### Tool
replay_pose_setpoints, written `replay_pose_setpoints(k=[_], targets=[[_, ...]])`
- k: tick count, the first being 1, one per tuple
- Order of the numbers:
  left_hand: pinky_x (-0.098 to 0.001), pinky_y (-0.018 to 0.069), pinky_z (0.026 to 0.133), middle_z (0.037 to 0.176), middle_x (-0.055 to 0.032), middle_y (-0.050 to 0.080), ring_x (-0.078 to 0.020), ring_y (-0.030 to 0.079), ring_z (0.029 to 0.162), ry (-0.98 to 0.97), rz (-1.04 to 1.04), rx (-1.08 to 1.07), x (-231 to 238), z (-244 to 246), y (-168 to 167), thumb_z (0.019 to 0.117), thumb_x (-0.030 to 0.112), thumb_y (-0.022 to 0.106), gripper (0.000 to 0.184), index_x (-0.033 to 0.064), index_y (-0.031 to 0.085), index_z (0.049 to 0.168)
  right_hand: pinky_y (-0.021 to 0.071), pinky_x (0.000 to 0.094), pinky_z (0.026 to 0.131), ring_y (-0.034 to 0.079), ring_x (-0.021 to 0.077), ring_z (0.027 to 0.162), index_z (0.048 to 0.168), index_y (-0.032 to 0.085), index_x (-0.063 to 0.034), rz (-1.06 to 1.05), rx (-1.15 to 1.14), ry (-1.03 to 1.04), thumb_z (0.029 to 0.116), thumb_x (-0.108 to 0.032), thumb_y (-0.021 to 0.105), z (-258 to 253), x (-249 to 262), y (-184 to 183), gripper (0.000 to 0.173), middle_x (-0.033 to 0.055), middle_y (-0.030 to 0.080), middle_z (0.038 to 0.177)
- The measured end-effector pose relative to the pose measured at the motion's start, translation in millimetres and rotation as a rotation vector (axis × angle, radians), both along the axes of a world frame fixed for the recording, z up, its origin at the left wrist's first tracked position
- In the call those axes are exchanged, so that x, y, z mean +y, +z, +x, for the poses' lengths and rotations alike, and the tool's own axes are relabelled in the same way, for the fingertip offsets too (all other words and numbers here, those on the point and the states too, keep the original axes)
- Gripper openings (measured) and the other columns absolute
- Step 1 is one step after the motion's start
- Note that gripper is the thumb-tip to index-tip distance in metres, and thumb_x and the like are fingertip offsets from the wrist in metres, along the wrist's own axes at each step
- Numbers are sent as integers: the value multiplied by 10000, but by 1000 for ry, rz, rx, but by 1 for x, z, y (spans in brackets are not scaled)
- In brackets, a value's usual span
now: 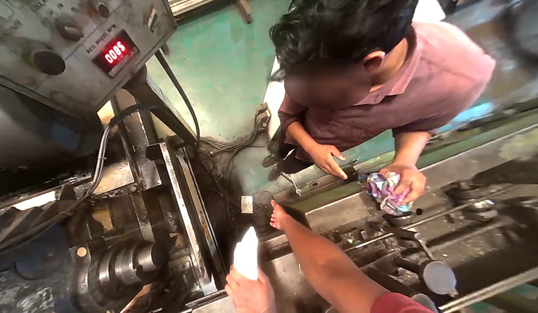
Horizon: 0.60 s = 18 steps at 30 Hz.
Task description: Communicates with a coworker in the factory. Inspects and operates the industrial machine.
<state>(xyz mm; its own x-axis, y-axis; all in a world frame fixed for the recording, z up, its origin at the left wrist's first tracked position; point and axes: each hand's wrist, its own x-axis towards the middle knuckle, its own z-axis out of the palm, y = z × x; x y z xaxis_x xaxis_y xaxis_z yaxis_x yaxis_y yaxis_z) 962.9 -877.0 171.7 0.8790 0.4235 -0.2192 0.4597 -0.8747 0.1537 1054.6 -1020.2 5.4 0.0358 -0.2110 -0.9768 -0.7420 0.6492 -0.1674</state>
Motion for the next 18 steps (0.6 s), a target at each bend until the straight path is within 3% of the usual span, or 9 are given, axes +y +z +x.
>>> replay_pose_setpoints(k=[12, 18], targets=[[-620, 541, 718, 1162, -277, 652, -485, 652, 1068, 37, -1, 66, -1, 2, 3, 807, 241, 733, 552, -41, 618, 1267, 250, 578, 1187, 236, 376, 1530, 1594, 254, -49, 30, -34, 78, 1101, -502, 340, 4, 1, -11, 675, 225, 230, 1658], [-603, 548, 721, 1165, -271, 658, -468, 660, 1059, 55, -2, 69, -2, 3, 2, 801, 246, 748, 552, -36, 631, 1260, 325, 597, 1143, 318, 417, 1485, 1572, 299, -39, -7, -13, 170, 1104, -489, 344, -1, 1, -16, 651, 250, 292, 1624]])
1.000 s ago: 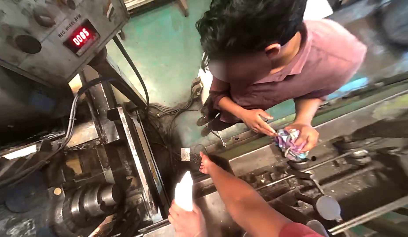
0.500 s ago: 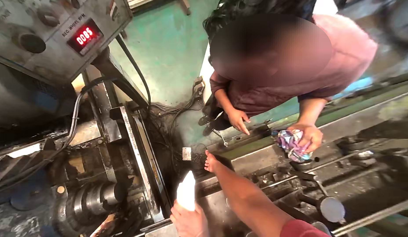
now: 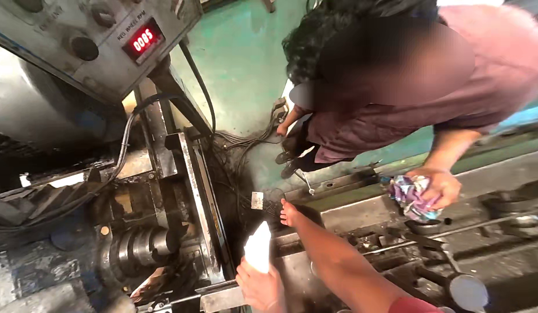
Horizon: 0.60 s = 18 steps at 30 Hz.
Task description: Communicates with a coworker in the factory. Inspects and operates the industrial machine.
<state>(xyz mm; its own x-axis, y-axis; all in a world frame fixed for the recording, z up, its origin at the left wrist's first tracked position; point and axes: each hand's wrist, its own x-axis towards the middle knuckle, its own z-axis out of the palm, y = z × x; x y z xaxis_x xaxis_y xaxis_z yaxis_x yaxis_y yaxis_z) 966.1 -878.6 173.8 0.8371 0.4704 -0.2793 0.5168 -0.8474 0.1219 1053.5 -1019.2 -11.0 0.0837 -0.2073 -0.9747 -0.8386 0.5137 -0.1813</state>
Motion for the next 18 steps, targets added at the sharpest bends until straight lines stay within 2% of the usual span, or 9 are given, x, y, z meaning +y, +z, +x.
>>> replay_pose_setpoints(k=[8, 18], targets=[[-593, 549, 725, 1167, -253, 659, -459, 656, 1074, 8, 1, 41, -2, 3, 2, 797, 239, 755, 563, -27, 622, 1275, 326, 579, 1145, 318, 403, 1489, 1576, 301, -53, 16, -7, -32, 1104, -472, 366, 12, -1, 0, 634, 236, 296, 1629], [-619, 541, 724, 1180, -274, 652, -477, 653, 1075, 6, -2, 16, 1, 0, 3, 799, 233, 752, 569, -42, 613, 1277, 343, 573, 1133, 341, 402, 1475, 1568, 308, -46, 25, -23, -29, 1108, -475, 346, 23, 2, 1, 631, 238, 308, 1621]])
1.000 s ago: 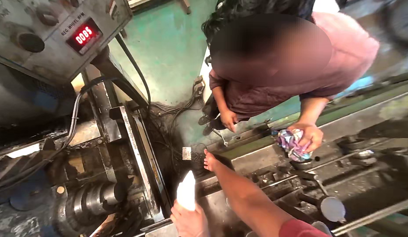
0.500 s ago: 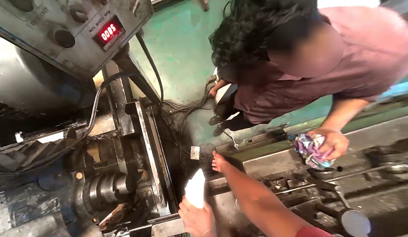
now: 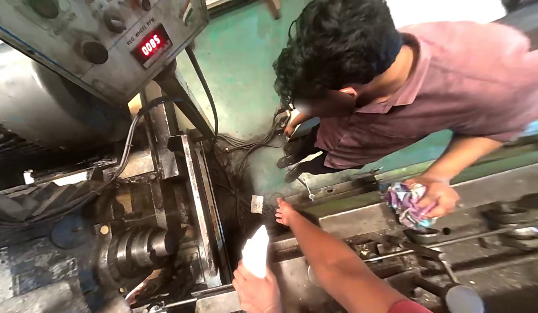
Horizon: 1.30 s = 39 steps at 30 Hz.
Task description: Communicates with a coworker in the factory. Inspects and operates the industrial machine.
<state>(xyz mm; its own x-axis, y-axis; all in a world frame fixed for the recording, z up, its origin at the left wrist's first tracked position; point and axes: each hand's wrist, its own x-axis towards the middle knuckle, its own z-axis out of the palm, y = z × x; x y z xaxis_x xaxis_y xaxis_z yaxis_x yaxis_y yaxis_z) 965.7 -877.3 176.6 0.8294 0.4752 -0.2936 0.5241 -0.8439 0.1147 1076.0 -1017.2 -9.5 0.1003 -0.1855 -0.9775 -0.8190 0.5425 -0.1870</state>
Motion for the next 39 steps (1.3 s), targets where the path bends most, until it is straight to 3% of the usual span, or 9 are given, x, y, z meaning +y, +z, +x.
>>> replay_pose_setpoints(k=[7, 18, 30, 36, 39], targets=[[-654, 522, 778, 1172, -319, 633, -518, 632, 1087, -30, -63, -74, 1, -3, -3, 816, 208, 706, 548, -93, 590, 1260, 349, 562, 1124, 341, 399, 1473, 1566, 314, -58, -23, 14, 4, 1109, -459, 361, 0, -9, 7, 610, 246, 314, 1613], [-642, 537, 728, 1144, -290, 656, -494, 666, 1028, -18, -7, -79, -2, -2, -2, 817, 234, 723, 539, -54, 615, 1259, 356, 569, 1118, 364, 396, 1460, 1564, 321, -48, -31, 26, 1, 1110, -462, 351, -2, -14, 8, 615, 245, 328, 1607], [-646, 526, 713, 1184, -272, 644, -479, 658, 1069, -11, 31, -31, -3, -1, -5, 821, 236, 723, 547, -31, 603, 1284, 318, 589, 1148, 333, 394, 1483, 1571, 302, -51, -24, 38, -6, 1103, -447, 385, -5, 2, -1, 618, 235, 328, 1613], [-671, 513, 798, 1261, -310, 608, -504, 630, 1130, -21, 28, 3, -4, 1, -2, 872, 271, 705, 583, -53, 565, 1336, 280, 600, 1177, 258, 403, 1515, 1578, 299, -48, 23, 76, -24, 1106, -458, 370, -5, 9, 14, 630, 244, 252, 1641], [-679, 514, 812, 1245, -332, 607, -528, 627, 1116, -49, 11, -36, -3, -2, -2, 875, 251, 711, 591, -79, 551, 1338, 299, 591, 1158, 288, 403, 1498, 1585, 299, -61, 54, 62, -45, 1097, -520, 329, -6, 12, 17, 670, 248, 269, 1632]])
